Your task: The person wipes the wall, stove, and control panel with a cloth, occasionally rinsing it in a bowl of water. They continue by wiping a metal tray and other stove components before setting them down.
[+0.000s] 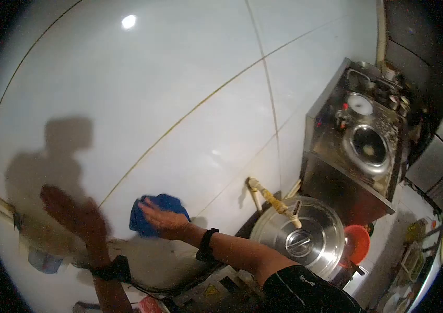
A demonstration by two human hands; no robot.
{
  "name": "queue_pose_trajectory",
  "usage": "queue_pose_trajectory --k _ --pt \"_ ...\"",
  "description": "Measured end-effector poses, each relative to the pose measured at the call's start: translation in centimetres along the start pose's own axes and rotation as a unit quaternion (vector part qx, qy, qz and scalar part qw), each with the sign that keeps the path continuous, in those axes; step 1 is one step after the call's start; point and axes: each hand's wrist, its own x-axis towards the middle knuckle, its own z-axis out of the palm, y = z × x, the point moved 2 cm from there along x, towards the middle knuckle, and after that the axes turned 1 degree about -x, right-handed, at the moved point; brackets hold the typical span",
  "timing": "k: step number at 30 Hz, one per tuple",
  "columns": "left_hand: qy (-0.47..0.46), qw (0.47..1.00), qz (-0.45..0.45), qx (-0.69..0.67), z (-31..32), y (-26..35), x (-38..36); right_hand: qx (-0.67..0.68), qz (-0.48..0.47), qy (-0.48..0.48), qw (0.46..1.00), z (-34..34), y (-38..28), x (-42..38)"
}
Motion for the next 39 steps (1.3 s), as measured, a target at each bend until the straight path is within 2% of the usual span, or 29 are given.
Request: queue_pose_trajectory --k 1,2,3,4,5,6,7,9,11,12,15,16,17,18,19,20,21,22,24,26,28,29,30,32,33,34,36,38,39 --pt "0.012 0.999 -0.019 0.029 0.5 0.1 0.0 0.084 -0.102 0.037 0.991 2.8 2.3 0.6" --pt "0.024 1.000 0.000 0.016 0.7 -0.3 -0.3 0.167 -0.205 0.074 0.962 4.2 4.1 1.1" --pt "0.024 1.000 0.003 0.008 0.7 0.1 -0.1 0.047 -0.184 0.224 0.956 3.8 7.0 0.5" --pt "0.033 0.999 0.004 0.012 0.6 0.3 0.1 -0.076 -0.157 0.363 0.915 2.4 10.3 -0.9" --pt "0.042 0.999 0.002 0.018 0.5 0.5 0.1 -0.046 0.021 0.308 0.950 0.8 13.6 -1.6" --pt "-0.005 1.000 -0.022 -0.014 0.1 0.0 -0.4 -0.002 0.071 0.477 0.876 -1.6 18.1 -2.1" --pt "-0.009 1.000 -0.026 -0.012 0.0 0.0 -0.4 0.055 0.094 0.634 0.766 -3.8 22.5 -2.8" --pt "-0.007 1.000 -0.002 -0.011 -0.1 -0.1 -0.5 0.130 0.206 0.681 0.690 -5.6 31.0 -3.3" --pt "-0.001 1.000 0.012 -0.008 0.5 -0.1 -0.4 0.195 0.274 0.689 0.643 -2.8 40.1 -3.8" --pt "0.011 1.000 0.026 -0.010 0.4 -0.5 -0.6 0.195 0.278 0.685 0.645 -0.5 40.0 -3.5" --pt "0.016 1.000 0.014 -0.019 0.5 -0.4 -0.4 0.339 0.272 0.711 0.553 3.6 38.2 -2.6" --pt "0.022 0.999 0.015 -0.022 0.3 -0.4 -0.1 0.507 0.229 0.705 0.439 3.1 31.0 -2.4" --pt "0.023 0.999 0.015 -0.019 0.2 -0.2 0.1 0.638 0.184 0.696 0.275 2.0 22.6 -2.2" --pt "0.022 0.999 0.017 -0.018 0.1 0.2 0.2 0.343 0.341 0.668 0.566 7.8 20.8 -0.8" --pt "0.026 0.999 0.019 -0.024 0.0 0.1 0.1 0.268 0.385 0.631 0.618 10.3 16.2 0.1" --pt "0.025 0.999 0.028 -0.011 0.2 -0.3 -0.2 0.297 0.373 0.611 0.633 10.8 11.3 0.5" --pt "0.023 0.999 0.034 0.005 0.4 -0.4 -0.2 0.371 0.370 0.483 0.702 10.4 9.6 -0.8" --pt "0.026 0.999 0.033 0.004 0.6 -0.1 0.0 0.363 0.329 0.488 0.723 8.8 8.8 -0.9" --pt "0.015 0.999 0.043 0.010 0.4 -0.8 -0.4 0.334 0.310 0.569 0.685 5.4 13.4 -1.9" --pt "0.008 0.999 0.040 0.010 0.4 -0.8 -0.4 0.390 0.325 0.622 0.597 2.3 21.4 -3.3" --pt "0.017 0.999 0.039 -0.013 0.4 -0.5 0.3 0.515 0.340 0.635 0.465 0.4 27.5 -3.5" --pt "0.015 0.999 0.045 -0.023 0.1 -0.3 0.4 0.553 0.346 0.639 0.408 0.3 28.2 -3.5" --pt "0.010 0.998 0.046 -0.031 0.0 -0.1 0.4 0.586 0.278 0.642 0.408 -0.3 26.0 -3.5" --pt "0.003 0.999 0.039 -0.030 -0.1 -0.2 0.2 0.343 0.266 0.677 0.594 4.2 25.3 -2.4" --pt "-0.004 0.998 0.037 -0.043 -0.4 0.0 0.1 0.295 0.245 0.670 0.636 6.3 19.6 -1.4" --pt "-0.003 0.998 0.037 -0.050 -0.5 0.2 0.2 0.175 0.267 0.654 0.685 6.9 12.5 -1.2" --pt "0.006 0.998 0.035 -0.045 -0.1 -0.3 -0.1 0.169 0.228 0.566 0.774 8.6 2.9 -0.8" --pt "0.001 0.998 0.046 -0.035 -0.1 0.1 0.3 0.184 0.123 0.465 0.857 6.6 -2.2 -0.8" --pt "-0.003 0.998 0.049 -0.031 -0.3 0.2 0.3 0.180 0.056 0.433 0.882 4.3 -3.5 -0.5"
